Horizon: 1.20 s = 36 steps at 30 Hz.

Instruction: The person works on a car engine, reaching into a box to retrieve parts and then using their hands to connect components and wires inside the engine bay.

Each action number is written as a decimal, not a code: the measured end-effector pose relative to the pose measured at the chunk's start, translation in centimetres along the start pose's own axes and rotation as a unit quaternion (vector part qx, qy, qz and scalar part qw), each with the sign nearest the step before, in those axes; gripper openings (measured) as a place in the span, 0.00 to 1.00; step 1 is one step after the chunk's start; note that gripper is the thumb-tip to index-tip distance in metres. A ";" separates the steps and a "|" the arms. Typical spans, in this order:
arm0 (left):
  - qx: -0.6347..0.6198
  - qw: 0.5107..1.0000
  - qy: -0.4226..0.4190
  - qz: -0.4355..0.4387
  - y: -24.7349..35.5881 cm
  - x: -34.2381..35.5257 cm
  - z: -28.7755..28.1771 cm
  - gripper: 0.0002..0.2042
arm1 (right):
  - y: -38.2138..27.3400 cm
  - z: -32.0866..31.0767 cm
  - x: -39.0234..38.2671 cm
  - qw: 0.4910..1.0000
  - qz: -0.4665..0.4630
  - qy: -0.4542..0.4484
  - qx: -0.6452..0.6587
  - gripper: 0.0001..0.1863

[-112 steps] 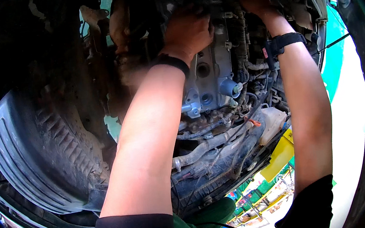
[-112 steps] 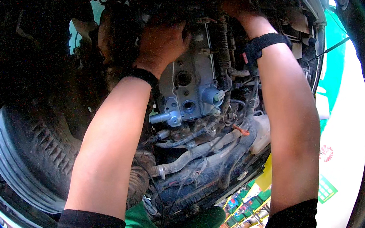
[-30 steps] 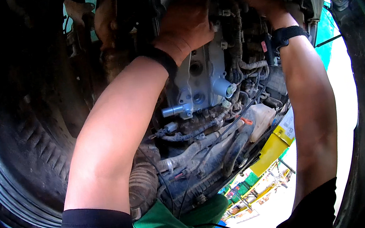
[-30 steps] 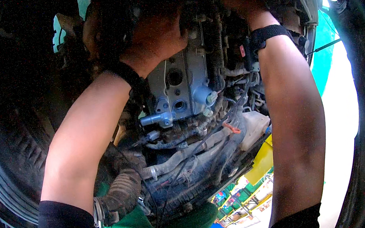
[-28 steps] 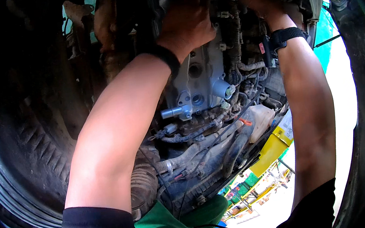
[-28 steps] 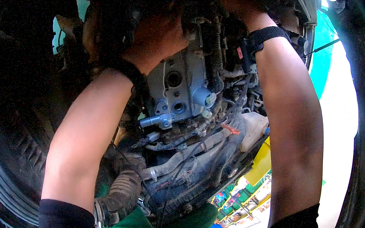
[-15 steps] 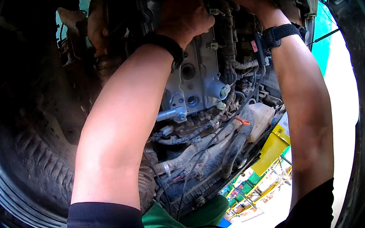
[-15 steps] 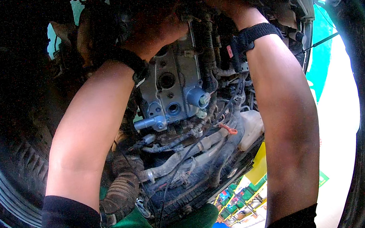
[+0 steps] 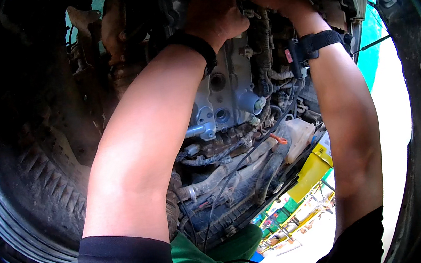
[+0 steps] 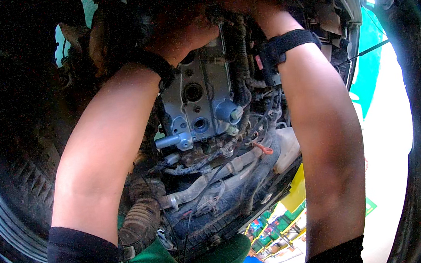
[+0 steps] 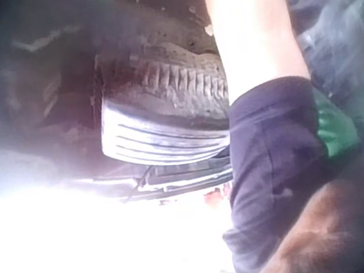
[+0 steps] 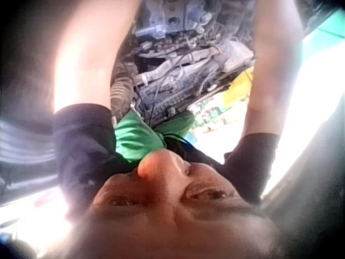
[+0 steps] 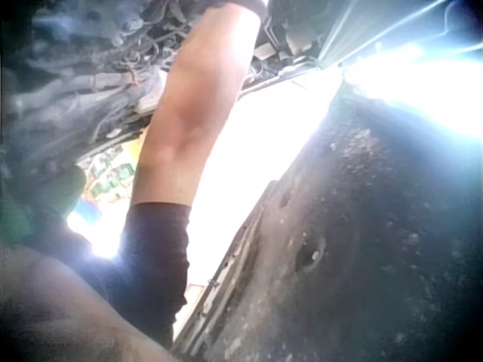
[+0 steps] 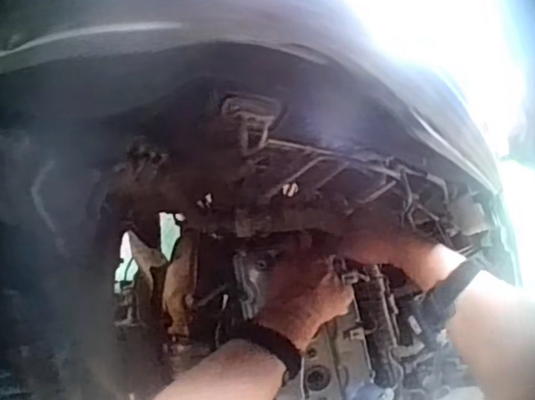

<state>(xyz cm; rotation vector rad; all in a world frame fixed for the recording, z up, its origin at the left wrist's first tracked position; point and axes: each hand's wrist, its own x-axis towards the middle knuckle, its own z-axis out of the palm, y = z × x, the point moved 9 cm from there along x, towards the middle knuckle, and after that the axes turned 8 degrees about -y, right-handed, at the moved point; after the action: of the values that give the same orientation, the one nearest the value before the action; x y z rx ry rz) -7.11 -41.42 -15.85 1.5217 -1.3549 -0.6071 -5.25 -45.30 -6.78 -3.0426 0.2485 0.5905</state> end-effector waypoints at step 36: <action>-0.176 0.979 -0.057 -0.087 -6.0 -1.5 4.0 0.15 | 13.3 9.2 -6.1 0.873 0.311 0.001 0.375 0.20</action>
<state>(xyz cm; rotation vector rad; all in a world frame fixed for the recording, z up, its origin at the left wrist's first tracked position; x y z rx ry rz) -8.22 -41.87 -23.14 1.3376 -1.1317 -1.0026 -16.40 -56.97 -13.02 -2.1624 1.1703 0.3678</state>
